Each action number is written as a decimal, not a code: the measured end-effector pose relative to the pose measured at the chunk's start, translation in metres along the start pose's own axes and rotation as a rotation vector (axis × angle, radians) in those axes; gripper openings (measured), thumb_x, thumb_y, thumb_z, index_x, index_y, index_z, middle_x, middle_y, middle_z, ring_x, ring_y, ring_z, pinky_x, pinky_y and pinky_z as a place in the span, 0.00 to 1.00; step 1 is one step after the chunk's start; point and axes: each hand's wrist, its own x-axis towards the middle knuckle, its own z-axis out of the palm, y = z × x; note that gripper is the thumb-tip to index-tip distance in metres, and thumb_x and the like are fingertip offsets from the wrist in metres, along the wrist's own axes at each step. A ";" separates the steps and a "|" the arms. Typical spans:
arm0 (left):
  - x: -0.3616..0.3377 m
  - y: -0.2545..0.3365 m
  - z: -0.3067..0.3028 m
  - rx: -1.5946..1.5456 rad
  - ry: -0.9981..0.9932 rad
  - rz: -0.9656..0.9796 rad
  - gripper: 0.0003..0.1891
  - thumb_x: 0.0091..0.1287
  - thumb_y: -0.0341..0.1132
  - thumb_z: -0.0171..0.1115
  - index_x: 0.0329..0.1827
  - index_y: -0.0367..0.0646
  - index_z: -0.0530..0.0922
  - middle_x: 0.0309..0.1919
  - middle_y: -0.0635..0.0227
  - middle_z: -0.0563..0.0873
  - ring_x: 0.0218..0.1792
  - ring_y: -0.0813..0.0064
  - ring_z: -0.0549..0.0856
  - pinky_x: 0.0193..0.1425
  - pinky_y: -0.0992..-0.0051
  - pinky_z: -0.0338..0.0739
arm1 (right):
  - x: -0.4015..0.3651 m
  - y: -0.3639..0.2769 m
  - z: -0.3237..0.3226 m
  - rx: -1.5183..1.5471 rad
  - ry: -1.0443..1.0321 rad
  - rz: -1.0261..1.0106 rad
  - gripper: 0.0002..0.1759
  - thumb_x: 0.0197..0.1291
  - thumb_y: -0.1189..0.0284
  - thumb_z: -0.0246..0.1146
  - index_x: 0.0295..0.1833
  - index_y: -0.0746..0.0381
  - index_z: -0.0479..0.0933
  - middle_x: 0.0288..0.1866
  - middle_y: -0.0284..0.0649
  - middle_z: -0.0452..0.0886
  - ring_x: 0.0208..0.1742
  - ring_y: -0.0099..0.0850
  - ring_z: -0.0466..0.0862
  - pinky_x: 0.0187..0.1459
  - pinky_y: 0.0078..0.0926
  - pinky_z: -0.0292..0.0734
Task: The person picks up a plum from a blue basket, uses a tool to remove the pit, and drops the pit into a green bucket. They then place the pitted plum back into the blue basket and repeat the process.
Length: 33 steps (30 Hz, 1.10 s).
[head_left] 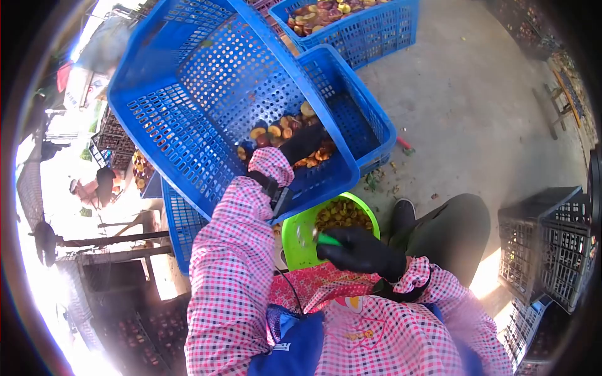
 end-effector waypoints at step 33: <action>-0.170 0.100 0.011 -0.307 -0.207 -0.139 0.30 0.70 0.56 0.57 0.65 0.42 0.72 0.51 0.69 0.83 0.52 0.78 0.80 0.57 0.74 0.75 | 0.037 0.032 0.010 0.460 0.725 0.031 0.21 0.71 0.53 0.55 0.38 0.61 0.76 0.22 0.33 0.74 0.15 0.18 0.69 0.17 0.20 0.63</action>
